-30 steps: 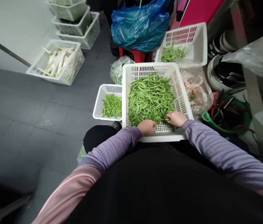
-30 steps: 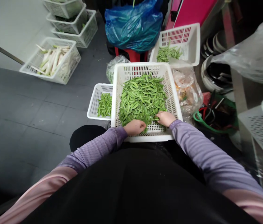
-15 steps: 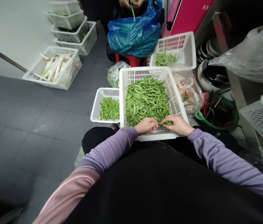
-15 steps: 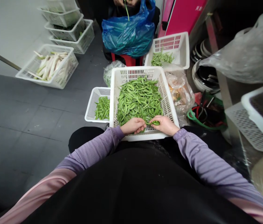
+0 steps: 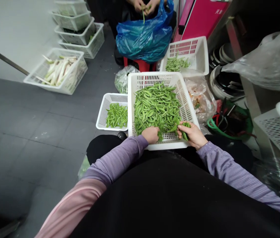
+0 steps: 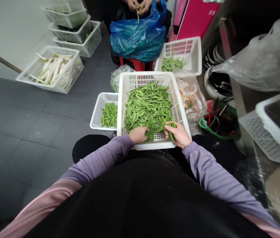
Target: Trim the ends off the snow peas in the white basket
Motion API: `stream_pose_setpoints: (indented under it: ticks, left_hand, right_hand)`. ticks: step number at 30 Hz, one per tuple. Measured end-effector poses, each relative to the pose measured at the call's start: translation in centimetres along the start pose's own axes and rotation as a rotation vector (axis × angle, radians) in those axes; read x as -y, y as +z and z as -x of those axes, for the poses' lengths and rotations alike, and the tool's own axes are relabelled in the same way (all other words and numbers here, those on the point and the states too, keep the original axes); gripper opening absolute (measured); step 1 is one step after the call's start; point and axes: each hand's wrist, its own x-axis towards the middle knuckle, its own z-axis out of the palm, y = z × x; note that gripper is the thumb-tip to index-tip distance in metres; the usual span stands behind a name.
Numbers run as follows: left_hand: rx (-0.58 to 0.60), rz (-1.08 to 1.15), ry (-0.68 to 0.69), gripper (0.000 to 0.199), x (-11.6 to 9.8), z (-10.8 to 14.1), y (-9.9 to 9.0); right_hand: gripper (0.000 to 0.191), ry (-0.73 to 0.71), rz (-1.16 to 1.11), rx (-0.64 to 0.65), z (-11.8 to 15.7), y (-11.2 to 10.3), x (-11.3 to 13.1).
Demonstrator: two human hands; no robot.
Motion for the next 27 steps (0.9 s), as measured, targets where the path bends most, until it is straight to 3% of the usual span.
stream_pose_setpoints:
  ticks: [3,6,9,12,14,17,19,20,22,25,27]
  left_hand:
    - [-0.110,0.189,0.136,0.041,-0.8,0.5,-0.7]
    - [0.025,0.306,0.260,0.030,-1.7,0.8,-1.1]
    - [0.098,0.134,0.233,0.030,-1.8,1.0,-1.3]
    - [0.082,-0.131,0.183,0.031,-1.5,1.1,-1.6]
    - [0.113,-0.230,0.183,0.032,-1.3,1.3,-1.7]
    - [0.122,-0.261,0.253,0.031,-1.4,1.6,-1.8]
    - [0.070,-0.246,0.301,0.031,-1.4,1.7,-1.9]
    - [0.018,-0.228,0.306,0.031,-1.4,1.7,-2.0]
    - [-0.134,-0.156,0.290,0.032,-1.4,1.6,-2.2]
    - [-0.355,0.002,0.272,0.034,-1.3,1.3,-2.4]
    - [-0.368,0.015,0.260,0.035,-1.2,1.1,-2.0]
  right_hand:
    - [0.032,0.044,-0.067,0.012,0.0,-0.1,-0.4]
    - [0.029,0.084,0.005,0.011,-0.1,-0.1,-0.9]
    - [0.032,0.049,0.466,-0.081,-0.3,-0.9,-1.1]
    - [0.044,-0.235,1.094,-0.194,-0.6,-2.1,-0.7]
    - [0.039,-0.419,1.321,-0.083,-0.8,-2.4,-0.3]
    - [0.027,-0.528,1.414,0.322,-1.1,-1.4,0.4]
    - [0.022,-0.526,1.410,0.489,-1.3,-0.2,0.5]
    - [0.019,-0.513,1.376,0.484,-1.3,0.5,0.5]
    - [0.010,-0.442,1.190,0.353,-1.2,1.7,0.5]
    - [0.016,-0.194,0.642,0.177,-1.2,2.7,0.4]
    - [0.020,-0.055,0.220,0.103,-1.6,2.2,0.7]
